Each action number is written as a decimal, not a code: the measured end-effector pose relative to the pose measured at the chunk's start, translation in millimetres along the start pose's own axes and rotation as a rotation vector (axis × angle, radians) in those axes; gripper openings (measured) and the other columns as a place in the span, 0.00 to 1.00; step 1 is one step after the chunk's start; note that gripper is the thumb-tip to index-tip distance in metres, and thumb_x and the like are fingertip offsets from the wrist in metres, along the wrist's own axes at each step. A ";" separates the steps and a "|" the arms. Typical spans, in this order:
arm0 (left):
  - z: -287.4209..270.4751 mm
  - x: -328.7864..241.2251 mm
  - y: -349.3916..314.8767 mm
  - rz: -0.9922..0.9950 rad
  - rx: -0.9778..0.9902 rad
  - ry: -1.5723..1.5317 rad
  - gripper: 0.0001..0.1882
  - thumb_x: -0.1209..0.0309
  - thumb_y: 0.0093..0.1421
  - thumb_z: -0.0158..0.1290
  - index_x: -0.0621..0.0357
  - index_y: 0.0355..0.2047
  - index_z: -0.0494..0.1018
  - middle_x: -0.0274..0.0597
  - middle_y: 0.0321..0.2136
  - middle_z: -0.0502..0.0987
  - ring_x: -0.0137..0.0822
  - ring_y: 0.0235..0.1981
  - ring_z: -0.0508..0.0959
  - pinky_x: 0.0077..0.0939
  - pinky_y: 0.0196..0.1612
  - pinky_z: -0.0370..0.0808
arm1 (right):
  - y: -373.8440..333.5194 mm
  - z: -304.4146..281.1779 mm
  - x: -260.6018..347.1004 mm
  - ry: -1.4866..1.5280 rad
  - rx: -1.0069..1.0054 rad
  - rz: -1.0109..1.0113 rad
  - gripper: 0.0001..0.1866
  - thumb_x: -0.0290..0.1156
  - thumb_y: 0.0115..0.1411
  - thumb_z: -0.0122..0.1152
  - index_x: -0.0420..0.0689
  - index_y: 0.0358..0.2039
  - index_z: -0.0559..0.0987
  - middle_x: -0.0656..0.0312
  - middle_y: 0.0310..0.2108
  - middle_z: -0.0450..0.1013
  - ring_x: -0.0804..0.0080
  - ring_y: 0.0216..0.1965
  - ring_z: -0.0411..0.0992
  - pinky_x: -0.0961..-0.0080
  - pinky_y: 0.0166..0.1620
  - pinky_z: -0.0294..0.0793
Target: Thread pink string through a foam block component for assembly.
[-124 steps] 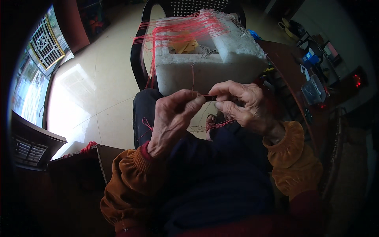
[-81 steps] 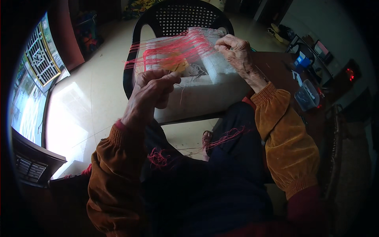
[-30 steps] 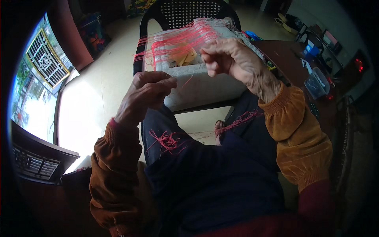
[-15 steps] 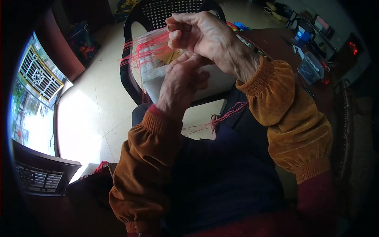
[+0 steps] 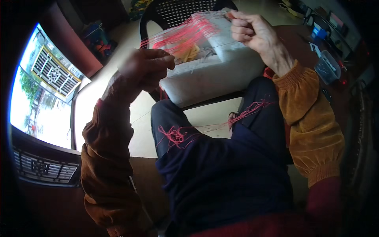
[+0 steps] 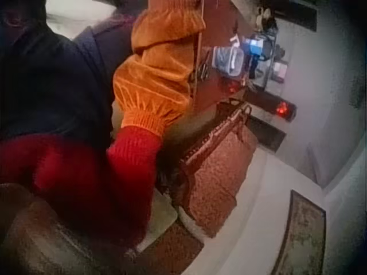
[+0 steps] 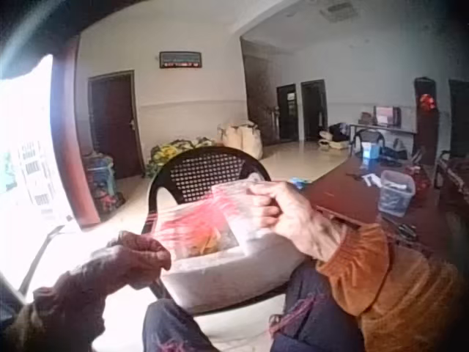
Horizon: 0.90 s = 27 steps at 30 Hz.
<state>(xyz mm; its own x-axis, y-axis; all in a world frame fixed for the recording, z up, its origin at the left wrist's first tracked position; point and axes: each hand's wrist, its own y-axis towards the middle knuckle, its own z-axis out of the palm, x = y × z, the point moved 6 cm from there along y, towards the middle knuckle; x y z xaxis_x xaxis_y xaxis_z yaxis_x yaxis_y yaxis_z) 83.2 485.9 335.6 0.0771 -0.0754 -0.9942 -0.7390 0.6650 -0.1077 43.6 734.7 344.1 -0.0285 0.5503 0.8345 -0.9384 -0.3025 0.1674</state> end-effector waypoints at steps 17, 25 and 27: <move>-60.6 -43.3 -18.0 0.284 0.006 0.591 0.10 0.68 0.59 0.48 0.64 0.32 0.72 0.30 0.11 0.58 0.17 0.09 0.56 0.14 0.12 0.51 | -33.2 -57.8 3.6 -0.139 -0.261 -0.028 0.12 0.29 0.58 0.55 0.33 0.37 0.70 0.71 0.16 0.59 0.86 0.12 0.52 0.87 0.17 0.52; -77.5 -45.8 -21.9 0.537 0.128 0.683 0.12 0.73 0.62 0.45 0.63 0.44 0.72 0.37 0.34 0.69 0.21 0.18 0.62 0.14 0.20 0.58 | -45.1 -27.3 35.7 -1.072 -0.187 -0.465 0.15 0.33 0.57 0.52 0.33 0.38 0.75 0.67 0.24 0.67 0.82 0.26 0.67 0.86 0.32 0.68; -55.8 -56.1 -40.0 0.968 0.126 0.924 0.12 0.75 0.61 0.46 0.64 0.44 0.72 0.37 0.34 0.68 0.22 0.18 0.61 0.14 0.20 0.58 | -48.1 -0.3 35.9 -1.145 -0.137 -0.606 0.16 0.34 0.57 0.52 0.33 0.39 0.75 0.66 0.25 0.68 0.81 0.29 0.67 0.85 0.35 0.68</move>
<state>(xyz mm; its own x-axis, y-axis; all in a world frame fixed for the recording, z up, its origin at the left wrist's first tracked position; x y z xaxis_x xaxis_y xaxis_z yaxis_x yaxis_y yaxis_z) 71.1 422.1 395.9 -0.9509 0.0238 -0.3086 -0.1690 0.7954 0.5821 87.6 769.3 365.9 0.6540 -0.4221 0.6278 -0.7273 -0.1228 0.6752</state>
